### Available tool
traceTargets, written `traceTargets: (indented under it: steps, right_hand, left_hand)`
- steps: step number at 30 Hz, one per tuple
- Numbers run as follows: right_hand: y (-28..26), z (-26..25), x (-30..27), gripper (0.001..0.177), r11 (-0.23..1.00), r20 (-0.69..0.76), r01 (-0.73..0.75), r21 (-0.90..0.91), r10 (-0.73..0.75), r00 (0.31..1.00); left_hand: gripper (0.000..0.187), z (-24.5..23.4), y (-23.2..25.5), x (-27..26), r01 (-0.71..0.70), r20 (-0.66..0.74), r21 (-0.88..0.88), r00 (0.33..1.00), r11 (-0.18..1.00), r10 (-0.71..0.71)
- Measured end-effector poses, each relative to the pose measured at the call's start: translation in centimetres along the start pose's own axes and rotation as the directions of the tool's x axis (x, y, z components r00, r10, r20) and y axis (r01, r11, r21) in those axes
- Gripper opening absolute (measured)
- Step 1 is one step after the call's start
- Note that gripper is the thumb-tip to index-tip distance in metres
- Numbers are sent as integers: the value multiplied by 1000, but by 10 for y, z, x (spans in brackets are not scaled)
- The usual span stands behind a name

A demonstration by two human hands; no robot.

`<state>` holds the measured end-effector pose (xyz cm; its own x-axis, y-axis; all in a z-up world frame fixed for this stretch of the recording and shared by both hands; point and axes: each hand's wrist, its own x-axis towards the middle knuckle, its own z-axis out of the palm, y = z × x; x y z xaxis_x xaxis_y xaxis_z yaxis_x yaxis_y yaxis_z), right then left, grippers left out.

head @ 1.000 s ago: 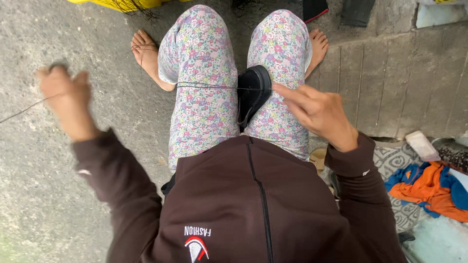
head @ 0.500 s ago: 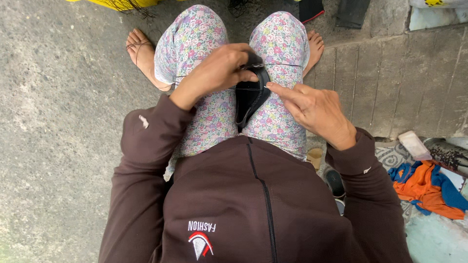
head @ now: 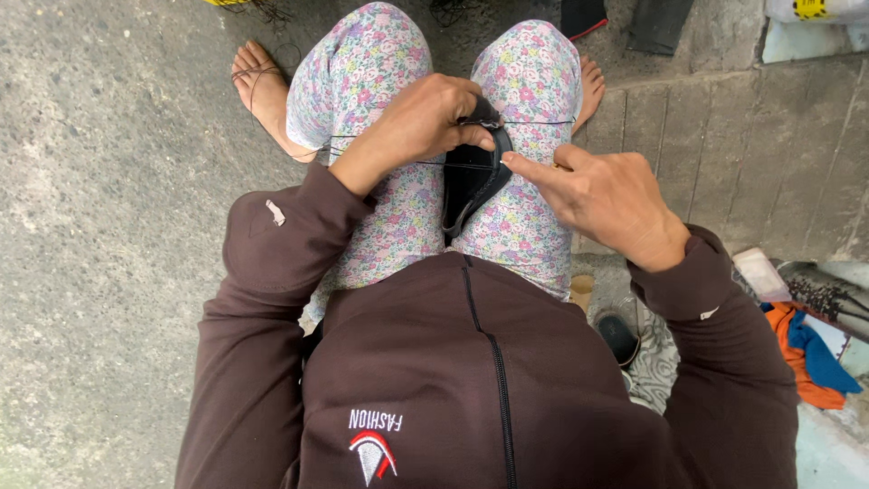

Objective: The person sits on the ground and sews a black shoe using a needle and thread. They repeatedly push the needle through the shoe's sole and pull the thread tight to secure the stitching.

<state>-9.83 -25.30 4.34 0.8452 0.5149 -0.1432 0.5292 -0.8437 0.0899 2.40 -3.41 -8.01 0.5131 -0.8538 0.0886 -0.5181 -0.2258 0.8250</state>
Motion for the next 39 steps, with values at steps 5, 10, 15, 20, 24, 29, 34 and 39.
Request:
traceTargets:
  steps: [5, 10, 15, 20, 24, 29, 34, 39]
  right_hand:
    - [0, 11, 4, 37, 982, -73, 30, 188, -16, 997]
    - [-7, 10, 10, 22, 980, -119, -14, 197, 39, 992]
    - [-2, 15, 6, 31, 971, -124, 19, 236, 10, 992]
    - [-2, -17, 20, 16, 917, 72, -100, 385, 78, 994]
    - [-6, -21, 18, 18, 939, 90, -105, 327, 80, 993]
    - [-6, -4, 8, 19, 940, 32, -117, 321, 113, 993]
    - [-12, -7, 10, 17, 985, -88, -67, 161, 82, 993]
    - [-17, -1, 5, 20, 998, -158, -54, -22, 50, 986]
  left_hand:
    - [70, 4, 0, 3, 39, 2, 49, 999, 998, -39]
    - [61, -1, 10, 1, 28, -18, 107, 1000, 994, -26]
    - [28, -39, 55, -35, -68, -338, 202, 931, 977, 135]
    - [25, -9, 85, -54, 11, -460, 328, 875, 944, 150]
    - [15, 15, 57, -58, -55, -294, 389, 938, 920, 181]
    - [12, -24, 90, -53, -8, -110, -483, 993, 876, -51]
    - [8, -20, 105, -45, -37, -198, -715, 969, 698, -151]
    - [7, 38, 57, -53, 66, -417, 148, 909, 987, 1]
